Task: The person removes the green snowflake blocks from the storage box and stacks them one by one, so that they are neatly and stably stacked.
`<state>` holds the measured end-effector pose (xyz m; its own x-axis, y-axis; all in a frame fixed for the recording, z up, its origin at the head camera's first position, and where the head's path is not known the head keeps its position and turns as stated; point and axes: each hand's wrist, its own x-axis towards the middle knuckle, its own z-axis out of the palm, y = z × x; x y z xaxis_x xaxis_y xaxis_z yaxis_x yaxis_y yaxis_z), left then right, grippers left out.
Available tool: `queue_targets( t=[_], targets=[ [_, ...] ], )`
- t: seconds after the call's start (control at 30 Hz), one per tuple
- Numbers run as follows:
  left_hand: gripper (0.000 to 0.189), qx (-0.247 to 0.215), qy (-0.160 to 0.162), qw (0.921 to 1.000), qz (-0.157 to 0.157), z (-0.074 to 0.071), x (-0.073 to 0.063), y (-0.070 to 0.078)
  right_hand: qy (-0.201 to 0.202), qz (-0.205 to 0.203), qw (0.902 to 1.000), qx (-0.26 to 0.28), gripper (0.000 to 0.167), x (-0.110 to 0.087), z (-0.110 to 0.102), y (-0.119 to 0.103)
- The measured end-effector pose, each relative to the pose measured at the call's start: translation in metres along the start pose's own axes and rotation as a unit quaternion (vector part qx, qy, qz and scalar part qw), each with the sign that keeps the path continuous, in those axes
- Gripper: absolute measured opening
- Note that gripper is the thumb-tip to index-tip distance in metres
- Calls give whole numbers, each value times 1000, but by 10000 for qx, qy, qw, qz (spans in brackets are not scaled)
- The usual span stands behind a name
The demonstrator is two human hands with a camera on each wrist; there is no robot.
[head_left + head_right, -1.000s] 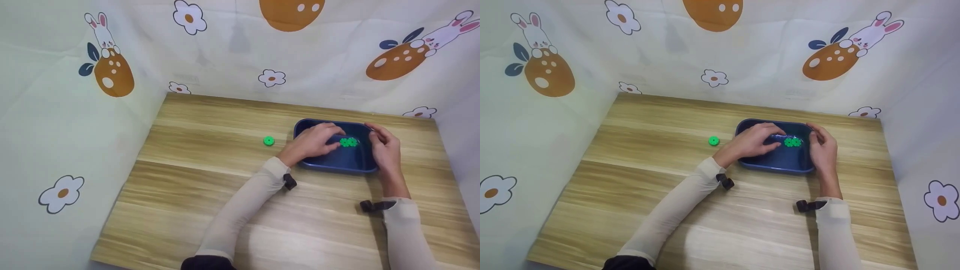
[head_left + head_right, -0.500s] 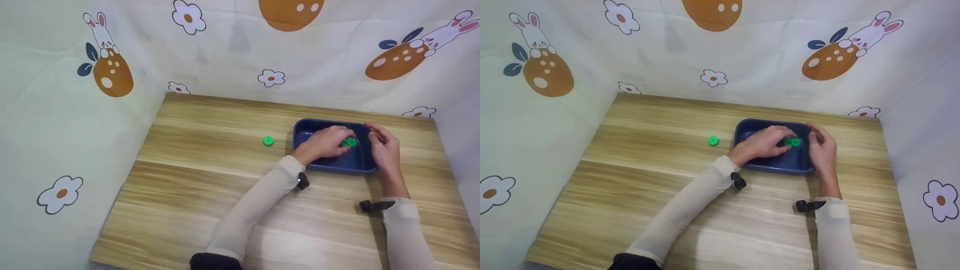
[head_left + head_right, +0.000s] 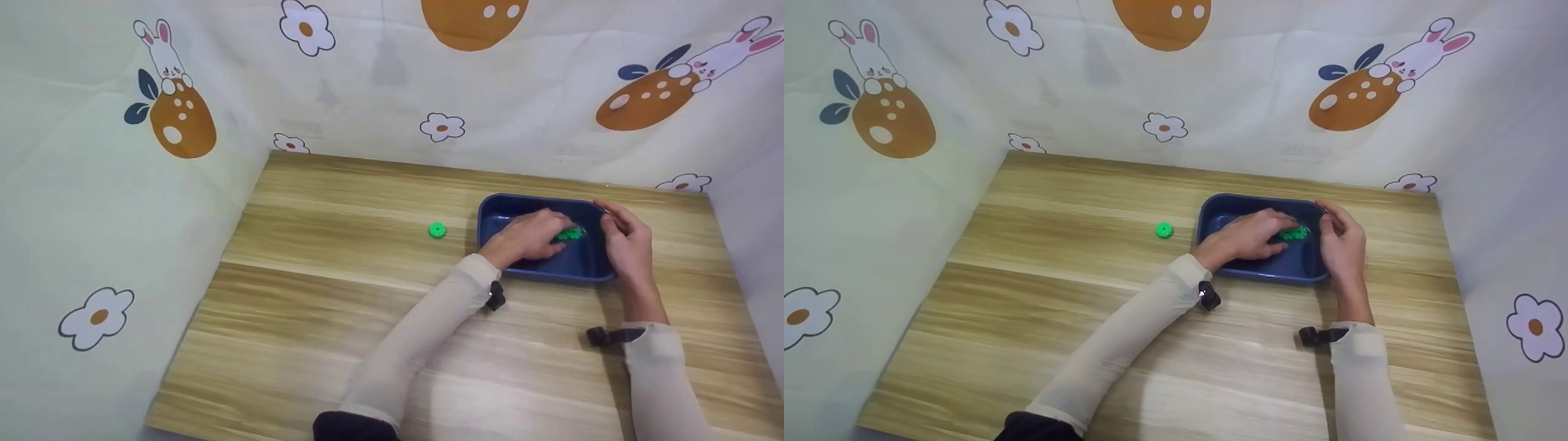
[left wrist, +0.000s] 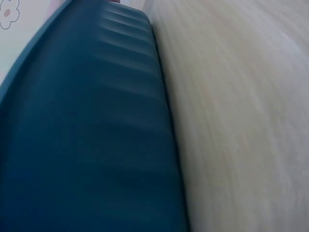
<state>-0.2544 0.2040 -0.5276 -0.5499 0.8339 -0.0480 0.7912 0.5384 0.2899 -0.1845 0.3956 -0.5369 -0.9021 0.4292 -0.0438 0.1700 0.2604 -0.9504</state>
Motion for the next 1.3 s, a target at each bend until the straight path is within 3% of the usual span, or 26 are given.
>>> queue_targets(
  t=[0.23, 0.47, 0.73, 0.9, 1.1, 1.3],
  targets=[
    [26, 353, 146, 9991, 162, 4, -3, -4, -142, 126, 9996, 192, 38, -1, -1, -2],
    [18, 405, 264, 9988, 120, 4, -4, -5, -113, 135, 9998, 78, 38, -1, -1, -1],
    [18, 604, 322, 9977, 9, 5, 0, -3, -101, 157, 9996, 221, 37, -1, 0, -3],
    [29, 664, 350, 9970, -184, 7, 4, 1, -109, 134, 9997, 143, 37, -1, -2, -2],
    [32, 826, 347, 9951, -427, 7, 7, 7, -35, -111, 9999, -51, 37, 0, -1, 2],
    [34, 699, 413, 9961, -332, 8, 6, 5, -43, -181, 9998, -66, 37, 1, -1, 4]
  ],
)
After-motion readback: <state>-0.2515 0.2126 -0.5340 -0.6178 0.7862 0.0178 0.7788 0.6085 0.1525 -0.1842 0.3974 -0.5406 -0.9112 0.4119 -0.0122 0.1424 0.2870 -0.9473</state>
